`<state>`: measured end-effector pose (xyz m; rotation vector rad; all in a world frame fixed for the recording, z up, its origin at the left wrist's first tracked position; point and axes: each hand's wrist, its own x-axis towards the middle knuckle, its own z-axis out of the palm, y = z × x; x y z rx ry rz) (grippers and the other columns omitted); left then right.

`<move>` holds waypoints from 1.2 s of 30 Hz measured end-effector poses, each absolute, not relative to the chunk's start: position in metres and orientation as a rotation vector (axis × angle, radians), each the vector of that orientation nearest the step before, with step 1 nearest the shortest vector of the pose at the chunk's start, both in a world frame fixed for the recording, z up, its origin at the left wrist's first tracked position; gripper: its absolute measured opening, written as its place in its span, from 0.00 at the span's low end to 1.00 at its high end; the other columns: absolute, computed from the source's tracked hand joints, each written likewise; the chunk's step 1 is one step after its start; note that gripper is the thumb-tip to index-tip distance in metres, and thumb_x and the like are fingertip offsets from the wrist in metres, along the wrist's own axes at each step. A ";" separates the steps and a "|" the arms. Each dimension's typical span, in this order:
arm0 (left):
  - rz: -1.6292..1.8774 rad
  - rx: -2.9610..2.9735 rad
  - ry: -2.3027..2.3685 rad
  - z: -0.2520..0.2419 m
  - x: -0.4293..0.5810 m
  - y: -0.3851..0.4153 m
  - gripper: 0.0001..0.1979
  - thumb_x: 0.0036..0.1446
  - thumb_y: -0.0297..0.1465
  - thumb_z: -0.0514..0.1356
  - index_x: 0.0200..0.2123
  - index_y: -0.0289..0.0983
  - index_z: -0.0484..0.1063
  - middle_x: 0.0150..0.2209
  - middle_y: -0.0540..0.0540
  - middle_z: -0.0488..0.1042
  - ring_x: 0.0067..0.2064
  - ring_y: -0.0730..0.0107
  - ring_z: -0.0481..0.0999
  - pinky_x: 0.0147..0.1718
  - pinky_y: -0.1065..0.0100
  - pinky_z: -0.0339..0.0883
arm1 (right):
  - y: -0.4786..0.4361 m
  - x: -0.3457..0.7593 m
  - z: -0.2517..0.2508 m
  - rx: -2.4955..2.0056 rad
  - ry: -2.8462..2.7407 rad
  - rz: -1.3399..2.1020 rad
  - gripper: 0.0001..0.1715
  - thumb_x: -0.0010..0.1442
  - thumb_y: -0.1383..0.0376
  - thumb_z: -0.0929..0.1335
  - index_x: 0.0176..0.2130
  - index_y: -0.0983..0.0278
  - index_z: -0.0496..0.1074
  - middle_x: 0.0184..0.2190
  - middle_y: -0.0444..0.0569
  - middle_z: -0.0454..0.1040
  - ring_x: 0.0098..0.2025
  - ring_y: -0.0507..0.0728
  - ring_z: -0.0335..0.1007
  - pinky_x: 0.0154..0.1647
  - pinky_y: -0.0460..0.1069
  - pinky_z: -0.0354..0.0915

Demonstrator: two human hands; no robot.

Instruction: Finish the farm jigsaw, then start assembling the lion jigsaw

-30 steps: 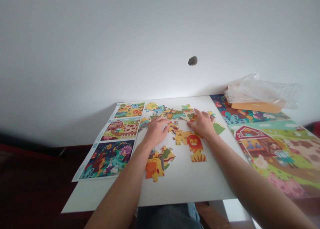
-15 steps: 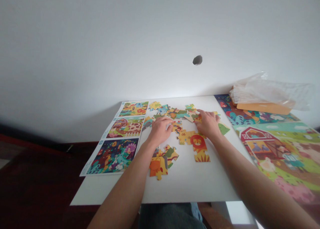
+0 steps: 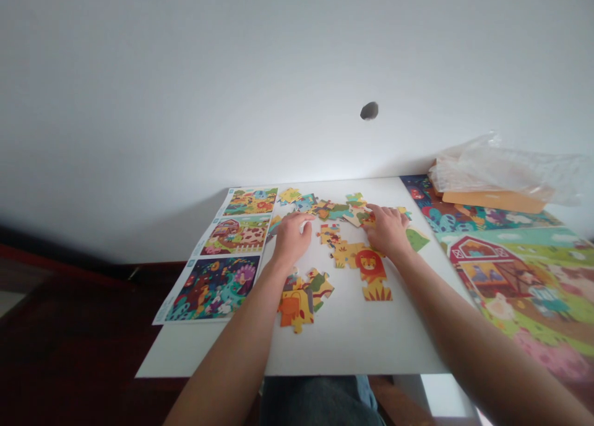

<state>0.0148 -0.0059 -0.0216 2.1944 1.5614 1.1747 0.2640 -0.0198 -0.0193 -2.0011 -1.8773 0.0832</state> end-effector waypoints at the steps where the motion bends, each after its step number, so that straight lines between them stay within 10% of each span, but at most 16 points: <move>1: 1.188 2.182 1.564 -0.021 0.015 -0.006 0.11 0.57 0.24 0.56 0.37 0.38 0.79 0.40 0.46 0.80 0.45 0.62 0.77 0.50 0.60 0.69 | -0.021 0.263 -0.018 -1.998 -1.867 0.064 0.29 0.60 0.61 0.66 0.60 0.59 0.66 0.51 0.56 0.73 0.57 0.69 0.60 0.60 0.66 0.48; 17: 1.731 1.028 1.236 0.040 -0.021 -0.032 0.10 0.44 0.31 0.64 0.33 0.35 0.78 0.34 0.46 0.78 0.30 0.72 0.75 0.28 0.71 0.65 | -0.068 0.221 0.009 -1.043 -2.439 0.267 0.19 0.59 0.58 0.68 0.50 0.58 0.76 0.52 0.53 0.71 0.56 0.64 0.59 0.63 0.64 0.46; 24: 1.065 2.230 1.721 0.030 -0.027 -0.142 0.11 0.59 0.35 0.60 0.43 0.42 0.79 0.46 0.44 0.78 0.49 0.56 0.76 0.52 0.54 0.69 | -0.058 0.228 0.008 -1.161 -2.254 0.195 0.15 0.57 0.68 0.65 0.42 0.59 0.78 0.44 0.50 0.75 0.48 0.61 0.63 0.58 0.59 0.51; 29: 0.616 2.516 1.735 -0.018 -0.007 -0.193 0.29 0.59 0.42 0.60 0.62 0.45 0.65 0.66 0.42 0.60 0.67 0.44 0.57 0.60 0.42 0.62 | -0.051 0.237 0.007 -1.412 -1.918 0.079 0.19 0.56 0.74 0.62 0.38 0.59 0.78 0.39 0.49 0.76 0.46 0.60 0.64 0.54 0.56 0.53; 36: 0.842 2.399 1.791 -0.031 0.000 -0.199 0.23 0.61 0.35 0.59 0.59 0.46 0.67 0.60 0.44 0.68 0.66 0.52 0.61 0.62 0.46 0.64 | -0.044 0.252 0.003 -1.624 -1.686 0.023 0.20 0.55 0.75 0.61 0.36 0.60 0.78 0.39 0.49 0.77 0.45 0.60 0.65 0.52 0.56 0.53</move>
